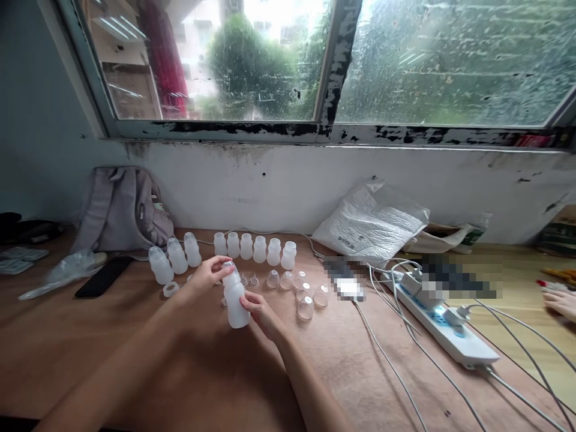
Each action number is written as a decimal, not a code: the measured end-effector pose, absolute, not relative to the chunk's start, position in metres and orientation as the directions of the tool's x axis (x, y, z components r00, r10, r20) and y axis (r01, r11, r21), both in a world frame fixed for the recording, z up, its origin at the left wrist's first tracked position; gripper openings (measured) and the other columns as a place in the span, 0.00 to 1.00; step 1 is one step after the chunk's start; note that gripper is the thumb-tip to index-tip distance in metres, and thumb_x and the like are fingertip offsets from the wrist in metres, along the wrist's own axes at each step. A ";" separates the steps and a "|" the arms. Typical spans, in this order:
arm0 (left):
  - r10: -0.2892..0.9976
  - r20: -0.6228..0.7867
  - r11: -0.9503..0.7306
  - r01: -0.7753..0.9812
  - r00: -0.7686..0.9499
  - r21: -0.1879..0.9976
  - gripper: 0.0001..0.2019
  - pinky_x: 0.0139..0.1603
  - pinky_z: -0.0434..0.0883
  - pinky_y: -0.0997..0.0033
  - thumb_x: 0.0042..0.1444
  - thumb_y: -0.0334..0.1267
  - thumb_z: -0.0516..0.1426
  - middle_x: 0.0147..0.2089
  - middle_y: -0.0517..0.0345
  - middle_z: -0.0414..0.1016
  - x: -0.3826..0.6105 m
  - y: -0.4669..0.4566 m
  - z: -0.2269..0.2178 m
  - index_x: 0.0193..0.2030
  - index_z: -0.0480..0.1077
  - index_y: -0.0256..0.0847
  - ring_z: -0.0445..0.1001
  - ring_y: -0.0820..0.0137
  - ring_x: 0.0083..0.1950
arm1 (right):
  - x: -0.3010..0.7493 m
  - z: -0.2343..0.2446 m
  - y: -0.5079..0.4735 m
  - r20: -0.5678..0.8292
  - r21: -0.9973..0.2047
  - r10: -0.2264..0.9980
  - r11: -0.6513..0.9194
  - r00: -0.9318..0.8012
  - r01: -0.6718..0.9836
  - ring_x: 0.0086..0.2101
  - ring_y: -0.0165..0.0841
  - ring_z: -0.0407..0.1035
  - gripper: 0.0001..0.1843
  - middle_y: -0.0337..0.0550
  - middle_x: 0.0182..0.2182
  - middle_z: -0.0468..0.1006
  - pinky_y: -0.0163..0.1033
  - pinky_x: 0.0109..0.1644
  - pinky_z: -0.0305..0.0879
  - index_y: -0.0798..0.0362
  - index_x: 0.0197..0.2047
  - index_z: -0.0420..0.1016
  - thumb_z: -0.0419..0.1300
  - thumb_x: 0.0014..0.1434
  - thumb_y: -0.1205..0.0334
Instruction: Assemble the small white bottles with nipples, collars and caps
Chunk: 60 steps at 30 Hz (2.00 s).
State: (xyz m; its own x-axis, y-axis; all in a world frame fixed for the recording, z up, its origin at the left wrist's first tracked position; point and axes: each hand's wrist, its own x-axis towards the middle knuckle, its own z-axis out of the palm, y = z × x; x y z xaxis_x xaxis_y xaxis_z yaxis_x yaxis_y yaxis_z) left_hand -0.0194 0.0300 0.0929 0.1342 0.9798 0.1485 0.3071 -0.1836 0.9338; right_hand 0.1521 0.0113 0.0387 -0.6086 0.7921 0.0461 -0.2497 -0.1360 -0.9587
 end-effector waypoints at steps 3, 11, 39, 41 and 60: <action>0.970 0.118 -0.193 0.384 0.212 0.903 0.20 0.33 0.67 0.72 0.46 0.52 0.54 0.35 0.55 0.73 -0.030 0.041 0.104 0.39 0.68 0.38 0.71 0.67 0.35 | 0.152 0.035 0.015 0.061 -0.977 0.850 -0.057 -0.524 -0.206 0.34 0.34 0.67 0.20 0.44 0.32 0.74 0.37 0.36 0.61 0.53 0.44 0.71 0.56 0.52 0.49; 0.962 0.274 -0.142 0.889 0.019 0.435 0.20 0.41 0.65 0.71 0.44 0.53 0.55 0.42 0.56 0.73 -0.084 0.098 0.145 0.39 0.68 0.41 0.70 0.64 0.43 | 0.152 -0.003 0.044 -0.072 -0.989 0.984 -0.091 -0.163 -0.113 0.16 0.25 0.60 0.16 0.36 0.20 0.68 0.30 0.16 0.57 0.52 0.32 0.69 0.57 0.48 0.48; 0.958 0.246 0.103 0.978 -0.147 0.182 0.19 0.48 0.58 0.57 0.53 0.46 0.48 0.45 0.43 0.71 -0.102 0.158 0.103 0.48 0.62 0.37 0.64 0.54 0.51 | 0.151 -0.019 0.050 0.006 -0.999 0.988 0.011 -0.156 0.032 0.13 0.26 0.59 0.07 0.33 0.16 0.66 0.32 0.14 0.57 0.50 0.29 0.69 0.56 0.47 0.56; 0.948 0.291 0.081 0.981 -0.131 0.177 0.20 0.50 0.55 0.54 0.53 0.45 0.48 0.46 0.41 0.70 -0.100 0.155 0.105 0.49 0.61 0.36 0.63 0.52 0.52 | 0.151 -0.021 0.051 0.015 -0.999 0.988 0.019 -0.152 0.029 0.13 0.26 0.59 0.07 0.33 0.16 0.66 0.32 0.14 0.57 0.50 0.29 0.69 0.56 0.47 0.56; 0.965 0.257 0.003 0.986 -0.047 0.168 0.14 0.41 0.63 0.64 0.50 0.47 0.50 0.42 0.52 0.67 -0.121 -0.012 0.016 0.39 0.62 0.41 0.66 0.61 0.44 | 0.119 -0.015 0.024 0.355 -0.403 0.859 0.496 -0.368 0.769 0.38 0.37 0.65 0.11 0.46 0.38 0.69 0.35 0.33 0.60 0.48 0.41 0.68 0.51 0.55 0.58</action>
State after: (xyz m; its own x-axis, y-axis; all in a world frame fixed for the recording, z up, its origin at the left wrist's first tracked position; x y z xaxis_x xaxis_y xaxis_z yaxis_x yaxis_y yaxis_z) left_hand -0.1205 -0.0124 0.0164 -0.0467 0.9653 0.2571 0.9858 0.0030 0.1680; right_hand 0.1192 0.0243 -0.0148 -0.3681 0.8594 0.3548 0.7695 0.4958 -0.4026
